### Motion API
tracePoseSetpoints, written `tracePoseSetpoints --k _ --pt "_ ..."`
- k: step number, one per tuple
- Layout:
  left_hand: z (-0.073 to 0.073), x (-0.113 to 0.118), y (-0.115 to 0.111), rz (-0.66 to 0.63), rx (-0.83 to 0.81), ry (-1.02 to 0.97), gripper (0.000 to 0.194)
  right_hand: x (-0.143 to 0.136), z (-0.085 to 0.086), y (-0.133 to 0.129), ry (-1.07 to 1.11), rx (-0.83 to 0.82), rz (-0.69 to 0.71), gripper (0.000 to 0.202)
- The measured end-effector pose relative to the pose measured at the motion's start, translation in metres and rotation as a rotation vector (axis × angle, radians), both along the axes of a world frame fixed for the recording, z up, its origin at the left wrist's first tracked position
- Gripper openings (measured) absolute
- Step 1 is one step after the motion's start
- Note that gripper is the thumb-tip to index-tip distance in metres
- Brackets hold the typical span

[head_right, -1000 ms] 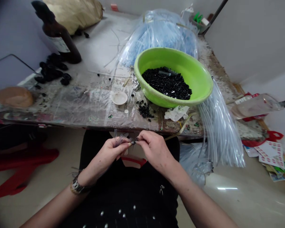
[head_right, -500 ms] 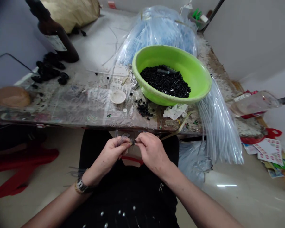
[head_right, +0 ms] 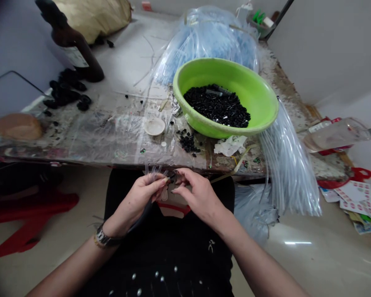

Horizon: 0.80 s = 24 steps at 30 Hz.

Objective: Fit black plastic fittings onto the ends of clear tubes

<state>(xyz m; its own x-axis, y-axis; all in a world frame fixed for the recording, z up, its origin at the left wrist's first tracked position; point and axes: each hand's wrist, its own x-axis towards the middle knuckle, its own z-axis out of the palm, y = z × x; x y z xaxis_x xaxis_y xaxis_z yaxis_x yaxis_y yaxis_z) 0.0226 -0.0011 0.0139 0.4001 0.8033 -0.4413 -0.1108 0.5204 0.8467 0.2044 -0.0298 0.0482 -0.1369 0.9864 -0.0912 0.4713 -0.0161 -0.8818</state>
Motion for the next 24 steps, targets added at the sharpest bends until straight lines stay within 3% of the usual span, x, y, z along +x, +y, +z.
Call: tracePoseSetpoints --k 6,9,12,15,19,24 --pt "0.004 -0.002 0.000 -0.007 0.021 0.017 0.021 -0.005 -0.003 -0.008 -0.080 0.094 -0.045 0.036" --pt "0.006 -0.002 -0.002 -0.007 0.025 0.013 0.020 -0.004 -0.007 -0.008 -0.054 0.063 -0.135 0.039" --pt "0.007 -0.003 -0.004 -0.001 0.014 -0.005 0.020 0.007 -0.008 -0.006 -0.060 0.085 -0.229 0.029" --pt "0.008 -0.003 -0.004 0.019 -0.016 -0.021 0.021 0.032 -0.003 -0.001 -0.184 0.192 -0.323 0.013" --pt "0.007 -0.001 -0.003 0.045 -0.055 -0.024 0.023 0.083 -0.001 0.011 -0.505 0.358 -0.501 0.016" --pt "0.002 0.005 -0.004 0.042 -0.049 -0.013 0.025 0.118 -0.012 0.033 -0.912 0.253 -0.573 0.037"
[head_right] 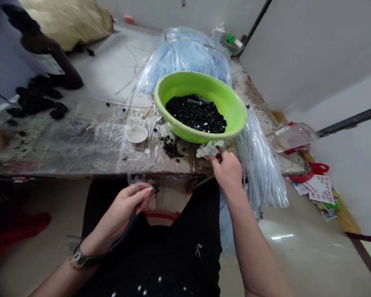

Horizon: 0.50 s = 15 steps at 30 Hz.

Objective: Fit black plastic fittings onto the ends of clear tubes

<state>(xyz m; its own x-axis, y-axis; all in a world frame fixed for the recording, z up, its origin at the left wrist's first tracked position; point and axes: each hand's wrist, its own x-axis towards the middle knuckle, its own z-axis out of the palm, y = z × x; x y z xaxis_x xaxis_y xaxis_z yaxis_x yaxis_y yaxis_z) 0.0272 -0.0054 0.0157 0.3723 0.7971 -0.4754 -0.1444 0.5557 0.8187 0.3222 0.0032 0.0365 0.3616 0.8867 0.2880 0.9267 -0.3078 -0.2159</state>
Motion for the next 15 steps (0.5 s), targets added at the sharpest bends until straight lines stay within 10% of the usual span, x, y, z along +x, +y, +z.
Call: tracePoseSetpoints --k 15 --pt "-0.015 -0.001 -0.003 -0.009 -0.011 0.001 0.027 -0.003 -0.030 0.031 -0.093 0.002 0.004 0.031"
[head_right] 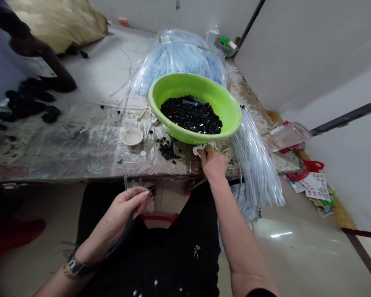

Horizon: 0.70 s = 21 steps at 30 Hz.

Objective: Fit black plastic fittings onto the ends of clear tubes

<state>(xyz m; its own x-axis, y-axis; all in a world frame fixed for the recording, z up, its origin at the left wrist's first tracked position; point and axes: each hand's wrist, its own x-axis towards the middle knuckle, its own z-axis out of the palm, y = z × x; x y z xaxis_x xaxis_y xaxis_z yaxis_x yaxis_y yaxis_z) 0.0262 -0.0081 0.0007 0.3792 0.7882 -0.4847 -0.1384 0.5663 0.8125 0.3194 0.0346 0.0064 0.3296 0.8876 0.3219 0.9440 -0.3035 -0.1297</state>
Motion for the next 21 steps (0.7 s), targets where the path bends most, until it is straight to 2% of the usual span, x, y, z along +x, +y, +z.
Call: tracePoseSetpoints --k 9,18,21 --pt "0.001 0.000 -0.001 0.004 -0.009 0.012 0.029 0.006 0.008 -0.003 0.195 0.053 -0.096 0.039" --pt "-0.001 0.002 -0.001 0.000 -0.012 0.014 0.027 0.001 0.009 -0.007 0.178 0.103 -0.034 0.049" --pt "0.000 0.003 -0.001 -0.005 -0.003 0.017 0.025 0.000 0.004 -0.005 0.146 0.112 0.008 0.039"
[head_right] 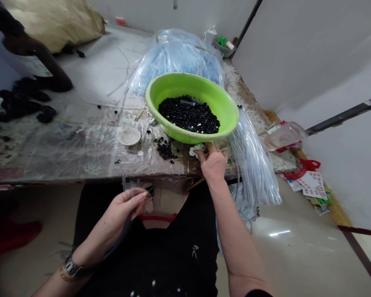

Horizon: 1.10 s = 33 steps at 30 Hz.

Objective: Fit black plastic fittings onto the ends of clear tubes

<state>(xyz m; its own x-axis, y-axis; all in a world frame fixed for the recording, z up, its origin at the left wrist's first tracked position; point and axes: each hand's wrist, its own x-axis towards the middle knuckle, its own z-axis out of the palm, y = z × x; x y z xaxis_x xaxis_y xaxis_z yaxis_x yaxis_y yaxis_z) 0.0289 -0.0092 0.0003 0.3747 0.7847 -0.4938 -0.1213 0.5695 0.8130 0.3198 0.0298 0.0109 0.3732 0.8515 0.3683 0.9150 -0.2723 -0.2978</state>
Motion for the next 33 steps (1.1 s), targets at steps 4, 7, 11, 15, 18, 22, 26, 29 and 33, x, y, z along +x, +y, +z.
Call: tracePoseSetpoints --k 4,7,11,15,18,22,26,29,33 --pt "0.002 0.000 -0.001 0.009 0.002 -0.005 0.025 0.001 -0.004 0.003 -0.061 -0.003 0.059 0.028" --pt "0.002 0.000 -0.002 0.009 -0.002 -0.005 0.026 0.001 -0.005 0.005 -0.127 -0.007 0.043 0.028" --pt "0.000 -0.001 -0.001 0.008 0.001 -0.004 0.028 0.001 -0.005 0.006 -0.107 -0.002 0.030 0.034" --pt "-0.001 -0.001 -0.001 0.016 0.000 0.001 0.029 0.005 -0.005 0.006 0.013 0.052 0.010 0.033" --pt "-0.001 -0.001 -0.001 0.025 -0.008 0.003 0.028 0.009 -0.002 0.003 0.115 0.084 0.013 0.038" --pt "0.003 0.000 -0.001 0.027 -0.024 0.004 0.027 0.012 0.000 -0.002 0.261 0.152 0.021 0.027" --pt "0.006 0.002 -0.001 0.053 -0.044 0.017 0.027 0.017 -0.005 -0.007 0.421 0.212 -0.042 0.027" --pt "0.005 0.002 -0.001 0.053 -0.044 0.012 0.027 0.022 -0.009 -0.010 0.434 0.223 -0.073 0.028" --pt "0.005 0.002 -0.001 0.060 -0.047 0.021 0.026 0.028 -0.008 -0.014 0.321 0.227 -0.099 0.026"
